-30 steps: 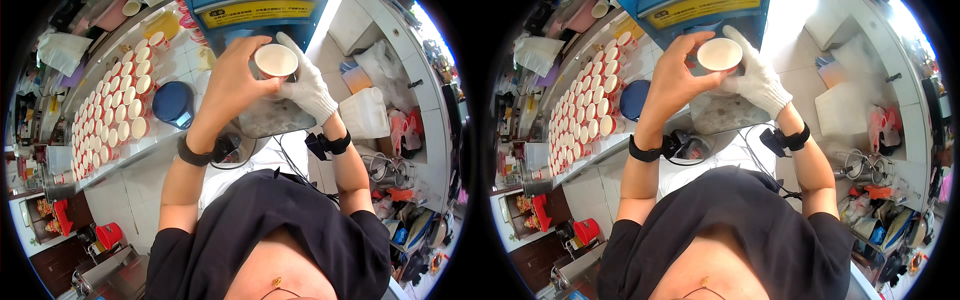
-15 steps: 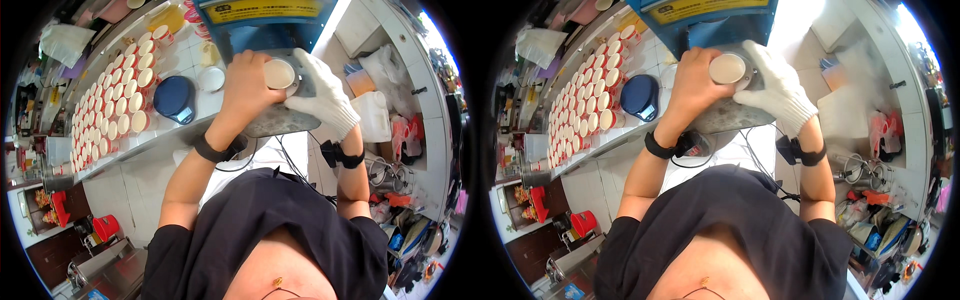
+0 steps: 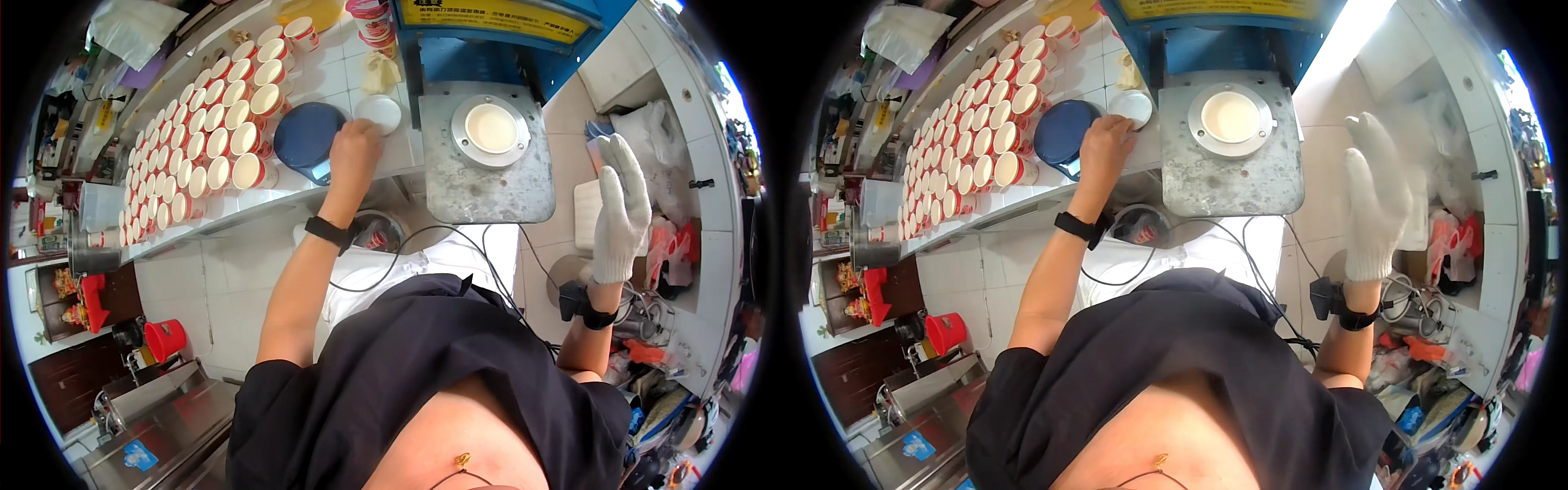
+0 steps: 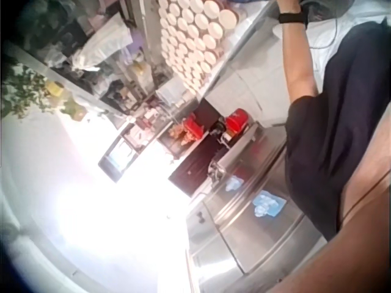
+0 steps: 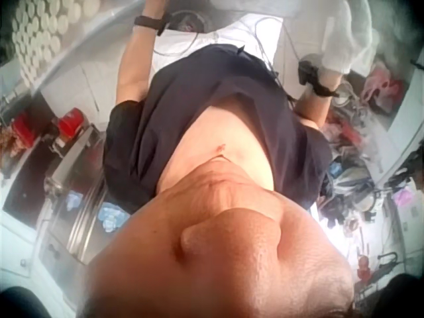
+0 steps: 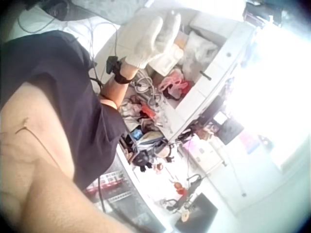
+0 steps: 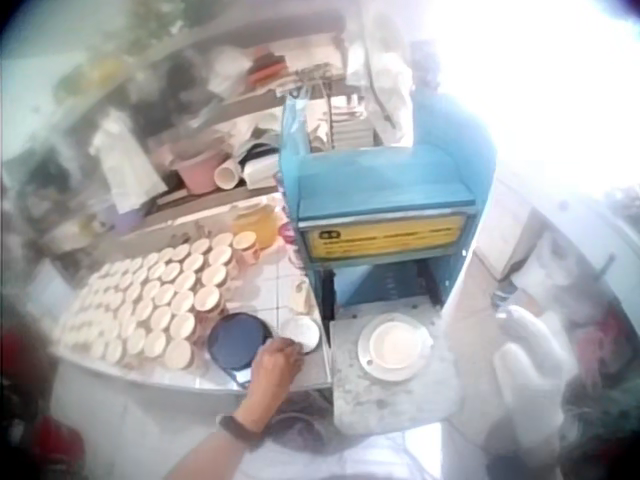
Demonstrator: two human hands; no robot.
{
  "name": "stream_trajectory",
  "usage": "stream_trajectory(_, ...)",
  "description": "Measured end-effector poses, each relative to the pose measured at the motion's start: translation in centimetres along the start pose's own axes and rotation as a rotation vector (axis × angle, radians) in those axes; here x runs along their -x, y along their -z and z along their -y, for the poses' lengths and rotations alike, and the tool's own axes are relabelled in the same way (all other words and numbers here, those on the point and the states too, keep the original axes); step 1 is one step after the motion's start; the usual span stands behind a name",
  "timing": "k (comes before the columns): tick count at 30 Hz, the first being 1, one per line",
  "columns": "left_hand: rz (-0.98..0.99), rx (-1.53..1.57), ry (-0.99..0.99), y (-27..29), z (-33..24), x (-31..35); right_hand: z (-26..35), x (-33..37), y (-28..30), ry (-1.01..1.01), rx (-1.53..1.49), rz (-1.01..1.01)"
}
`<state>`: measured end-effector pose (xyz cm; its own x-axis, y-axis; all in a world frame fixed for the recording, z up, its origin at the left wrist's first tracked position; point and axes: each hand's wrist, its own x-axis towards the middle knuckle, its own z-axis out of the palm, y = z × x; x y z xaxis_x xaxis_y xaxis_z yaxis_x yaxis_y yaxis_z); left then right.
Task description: The person places a lid on a cup, inserts the cup into a sealing machine, operates the machine with a lever, and then removes the sealed cup and places it on a scale.
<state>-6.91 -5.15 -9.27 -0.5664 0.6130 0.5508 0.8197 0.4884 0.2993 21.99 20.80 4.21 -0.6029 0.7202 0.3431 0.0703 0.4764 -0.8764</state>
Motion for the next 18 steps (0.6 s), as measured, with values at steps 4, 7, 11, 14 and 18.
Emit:
stream_trajectory(4,-0.025,-0.02,0.006,-1.0,0.6,0.5,1.0,0.2,-0.8,-0.02,-0.162,-0.067)
stream_trajectory(7,-0.028,-0.024,0.097,-0.5,0.1,0.0,0.6,0.2,-1.0,0.01,-0.183,-0.081)
stream_trajectory(11,-0.065,-0.067,0.107,0.4,-0.4,-0.5,0.3,0.0,-1.9,0.009,-0.203,-0.054)
stream_trajectory(14,-0.037,0.106,0.218,1.5,-0.1,-0.3,1.0,0.2,-2.5,-0.023,-0.238,0.006)
stream_trajectory(18,-0.136,0.4,0.559,6.3,-3.9,-2.3,1.8,0.9,-3.4,-0.044,-0.228,0.013)
